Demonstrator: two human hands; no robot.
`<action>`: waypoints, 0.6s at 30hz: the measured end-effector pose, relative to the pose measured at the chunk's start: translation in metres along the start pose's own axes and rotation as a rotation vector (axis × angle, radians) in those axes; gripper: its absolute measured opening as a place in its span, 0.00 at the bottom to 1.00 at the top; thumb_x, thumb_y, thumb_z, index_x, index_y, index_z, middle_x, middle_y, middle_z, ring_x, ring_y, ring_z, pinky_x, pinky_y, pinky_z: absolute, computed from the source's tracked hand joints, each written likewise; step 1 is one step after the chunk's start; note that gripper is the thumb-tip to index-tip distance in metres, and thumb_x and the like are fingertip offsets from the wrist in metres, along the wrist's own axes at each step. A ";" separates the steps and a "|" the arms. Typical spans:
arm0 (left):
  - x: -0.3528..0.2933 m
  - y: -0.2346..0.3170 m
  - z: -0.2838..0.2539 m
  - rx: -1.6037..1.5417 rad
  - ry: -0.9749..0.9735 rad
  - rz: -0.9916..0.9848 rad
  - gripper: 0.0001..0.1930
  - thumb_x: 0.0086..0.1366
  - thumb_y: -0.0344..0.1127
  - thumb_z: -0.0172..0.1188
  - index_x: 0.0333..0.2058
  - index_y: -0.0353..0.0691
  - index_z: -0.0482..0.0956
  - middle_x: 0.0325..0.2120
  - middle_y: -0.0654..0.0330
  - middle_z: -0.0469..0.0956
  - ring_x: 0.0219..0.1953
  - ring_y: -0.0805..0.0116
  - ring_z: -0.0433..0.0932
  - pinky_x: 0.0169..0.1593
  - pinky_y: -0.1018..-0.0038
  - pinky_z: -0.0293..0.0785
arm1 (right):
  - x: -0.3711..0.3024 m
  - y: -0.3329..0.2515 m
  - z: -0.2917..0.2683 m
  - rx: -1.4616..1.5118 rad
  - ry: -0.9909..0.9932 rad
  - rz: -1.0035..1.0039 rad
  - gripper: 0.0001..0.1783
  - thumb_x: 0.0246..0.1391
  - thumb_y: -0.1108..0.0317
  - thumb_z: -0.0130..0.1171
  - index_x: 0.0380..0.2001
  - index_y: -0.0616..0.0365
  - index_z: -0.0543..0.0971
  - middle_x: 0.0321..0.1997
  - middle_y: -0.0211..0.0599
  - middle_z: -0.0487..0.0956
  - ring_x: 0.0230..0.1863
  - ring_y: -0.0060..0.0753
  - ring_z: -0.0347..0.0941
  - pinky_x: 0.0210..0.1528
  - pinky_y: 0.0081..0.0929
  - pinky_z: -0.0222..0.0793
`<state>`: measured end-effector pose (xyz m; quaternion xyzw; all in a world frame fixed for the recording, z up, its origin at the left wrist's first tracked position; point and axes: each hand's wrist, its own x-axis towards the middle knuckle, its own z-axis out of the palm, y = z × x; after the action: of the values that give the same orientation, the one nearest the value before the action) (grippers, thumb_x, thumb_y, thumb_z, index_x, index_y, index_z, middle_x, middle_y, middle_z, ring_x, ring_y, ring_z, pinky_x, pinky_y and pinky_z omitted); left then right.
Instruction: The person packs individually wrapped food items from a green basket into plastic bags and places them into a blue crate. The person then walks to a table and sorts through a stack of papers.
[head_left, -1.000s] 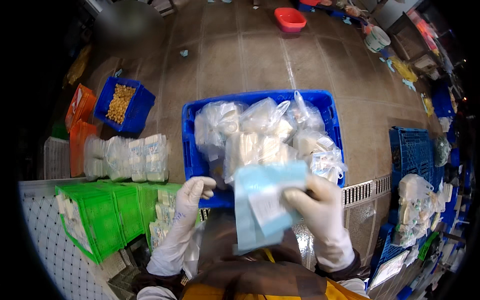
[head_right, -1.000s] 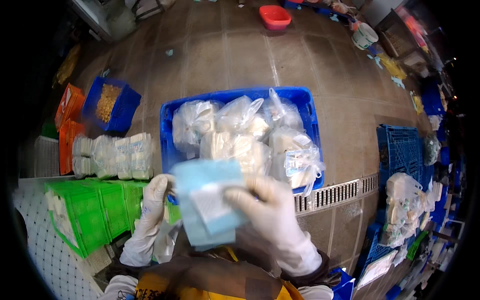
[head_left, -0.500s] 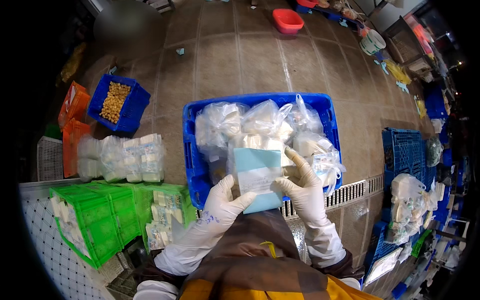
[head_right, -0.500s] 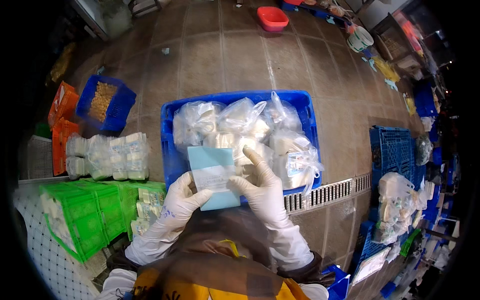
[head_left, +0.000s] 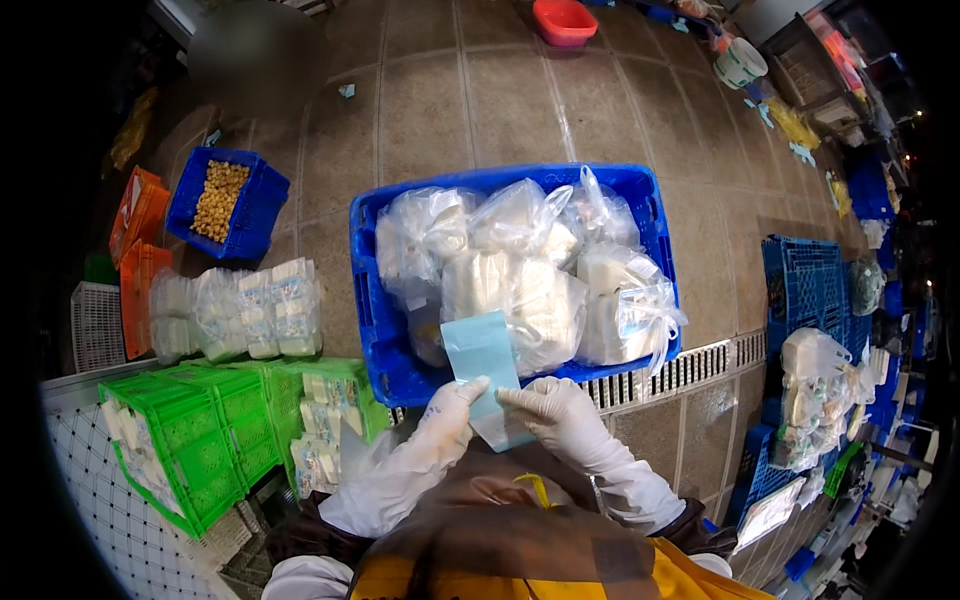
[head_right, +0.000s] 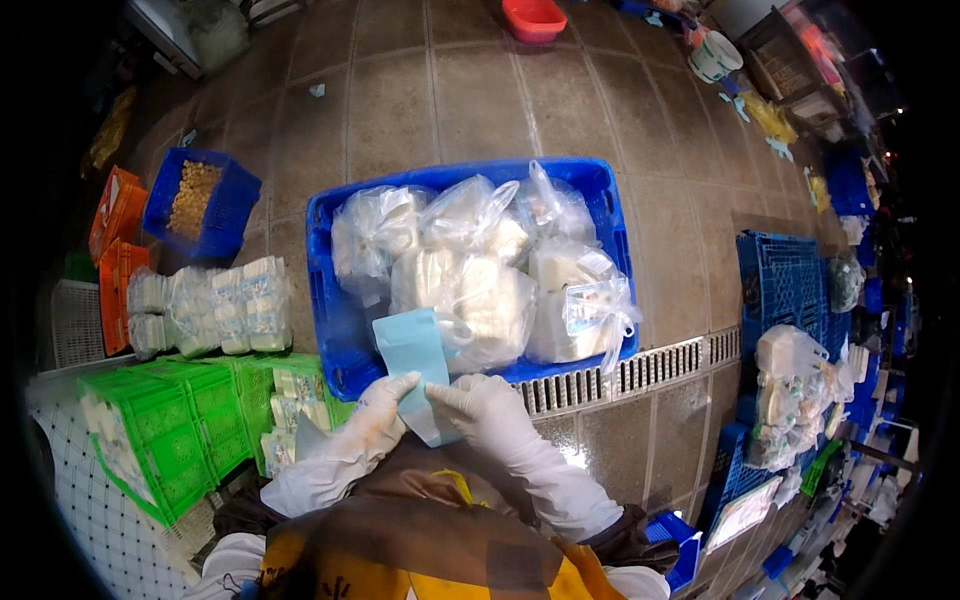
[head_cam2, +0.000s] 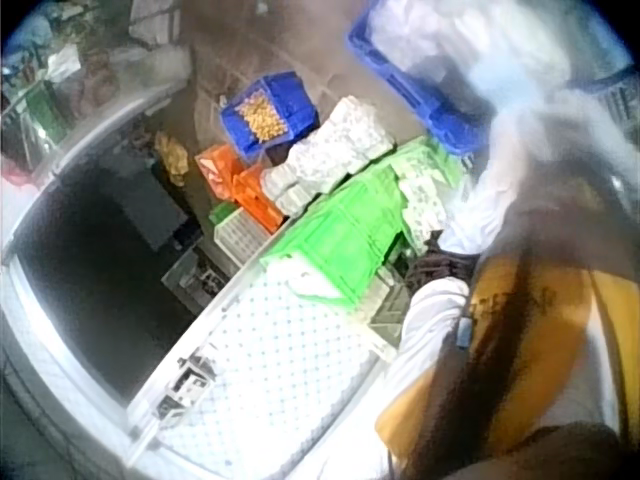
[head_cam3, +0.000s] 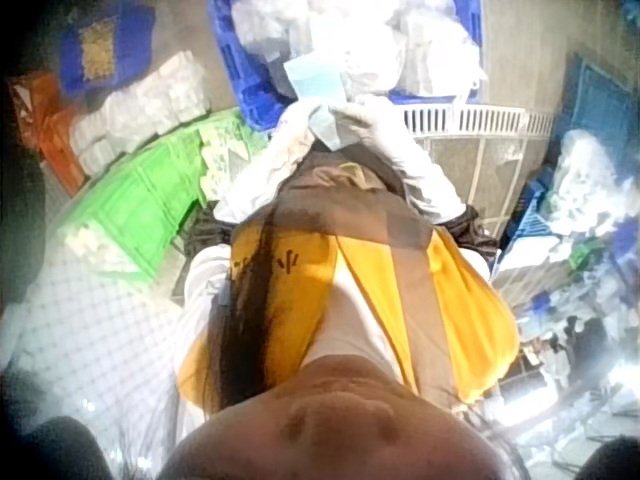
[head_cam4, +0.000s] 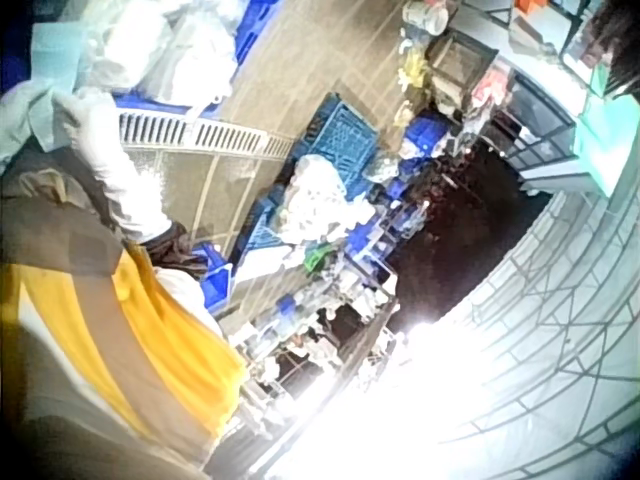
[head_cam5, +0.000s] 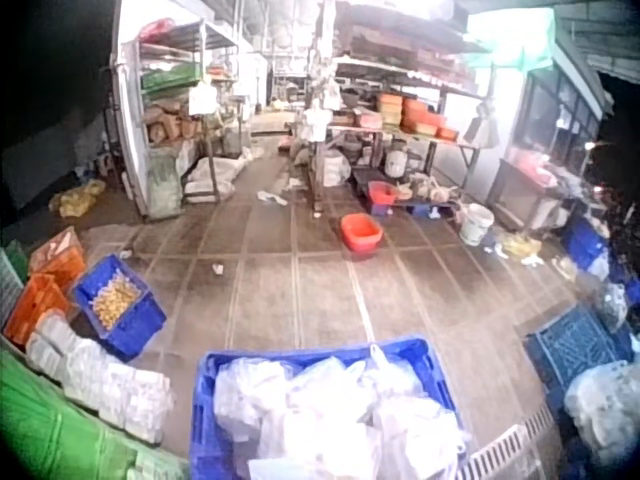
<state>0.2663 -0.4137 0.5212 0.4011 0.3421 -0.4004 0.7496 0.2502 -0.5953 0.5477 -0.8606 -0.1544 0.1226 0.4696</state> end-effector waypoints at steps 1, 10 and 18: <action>-0.003 -0.005 0.002 -0.063 -0.002 -0.033 0.16 0.66 0.36 0.46 0.49 0.33 0.68 0.43 0.53 0.74 0.42 0.58 0.76 0.47 0.63 0.74 | -0.003 -0.002 -0.001 -0.095 -0.014 -0.052 0.20 0.42 0.70 0.60 0.43 0.47 0.78 0.24 0.35 0.73 0.27 0.41 0.71 0.28 0.35 0.65; -0.003 -0.019 -0.034 0.260 0.121 0.211 0.12 0.64 0.35 0.50 0.44 0.36 0.71 0.39 0.56 0.74 0.39 0.66 0.75 0.41 0.69 0.75 | -0.007 -0.035 -0.014 -0.032 0.078 -0.154 0.11 0.41 0.71 0.61 0.33 0.49 0.79 0.37 0.33 0.75 0.41 0.38 0.68 0.40 0.33 0.65; -0.054 0.047 -0.111 -0.037 0.186 0.602 0.15 0.66 0.38 0.51 0.48 0.38 0.68 0.42 0.60 0.73 0.43 0.66 0.73 0.49 0.67 0.69 | 0.076 0.121 -0.040 0.447 0.324 0.529 0.13 0.51 0.66 0.56 0.39 0.61 0.77 0.35 0.35 0.78 0.37 0.25 0.72 0.39 0.22 0.68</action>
<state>0.2619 -0.2816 0.5325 0.5055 0.2822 -0.1157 0.8071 0.3533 -0.6589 0.4621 -0.7554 0.1797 0.1324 0.6161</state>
